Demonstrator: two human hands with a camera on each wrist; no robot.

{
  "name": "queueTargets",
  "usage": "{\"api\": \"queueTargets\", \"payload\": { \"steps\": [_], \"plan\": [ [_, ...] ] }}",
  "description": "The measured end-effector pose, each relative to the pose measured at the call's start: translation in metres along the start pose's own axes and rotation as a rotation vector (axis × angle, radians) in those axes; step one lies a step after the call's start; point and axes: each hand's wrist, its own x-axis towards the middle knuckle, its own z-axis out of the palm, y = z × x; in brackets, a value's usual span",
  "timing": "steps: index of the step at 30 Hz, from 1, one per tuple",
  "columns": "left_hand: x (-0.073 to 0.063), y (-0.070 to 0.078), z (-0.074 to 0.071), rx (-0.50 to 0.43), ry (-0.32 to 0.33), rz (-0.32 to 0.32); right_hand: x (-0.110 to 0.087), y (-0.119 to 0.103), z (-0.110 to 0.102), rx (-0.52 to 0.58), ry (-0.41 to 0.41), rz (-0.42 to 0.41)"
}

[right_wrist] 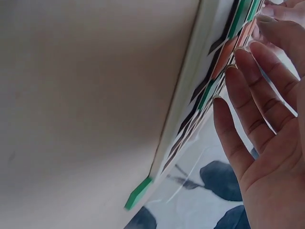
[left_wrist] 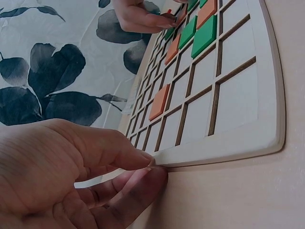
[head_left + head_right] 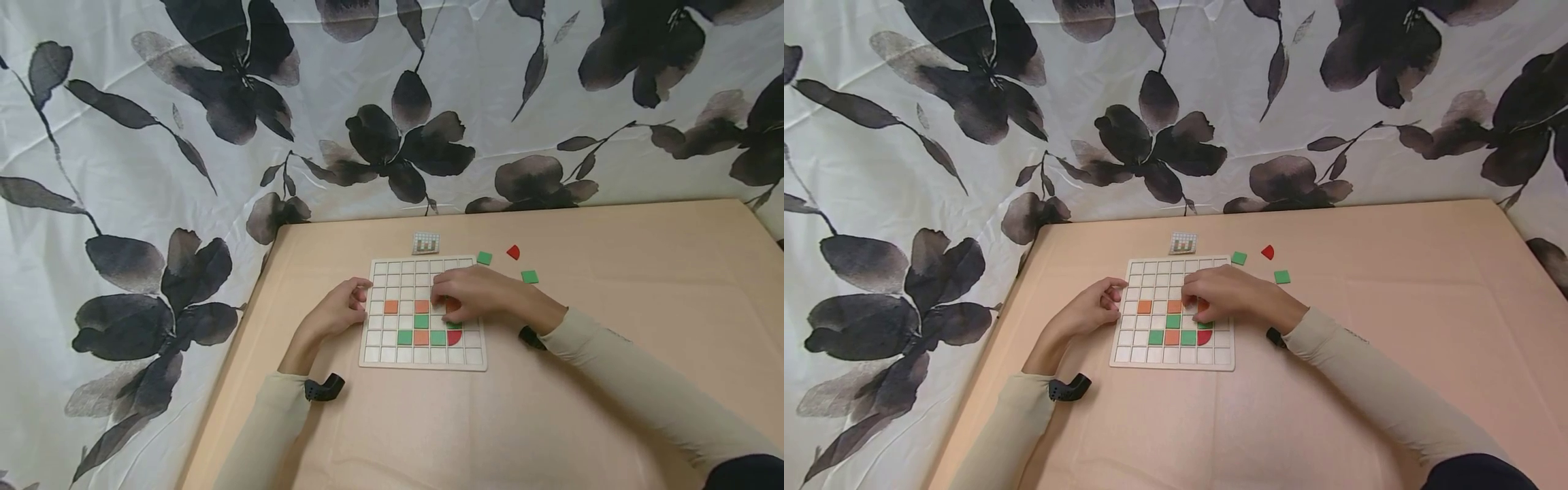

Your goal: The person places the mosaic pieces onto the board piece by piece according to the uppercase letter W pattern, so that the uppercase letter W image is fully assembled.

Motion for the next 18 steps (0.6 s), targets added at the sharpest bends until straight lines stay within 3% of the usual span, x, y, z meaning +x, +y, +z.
{"api": "queueTargets", "payload": {
  "steps": [7,18],
  "plan": [
    [-0.002,0.000,0.000,-0.005,0.004,-0.007,-0.017,0.016,-0.004,-0.008,0.067,0.010],
    [-0.003,-0.001,0.000,-0.012,0.011,-0.006,-0.037,0.031,-0.016,0.008,0.064,0.146]
  ]
}}
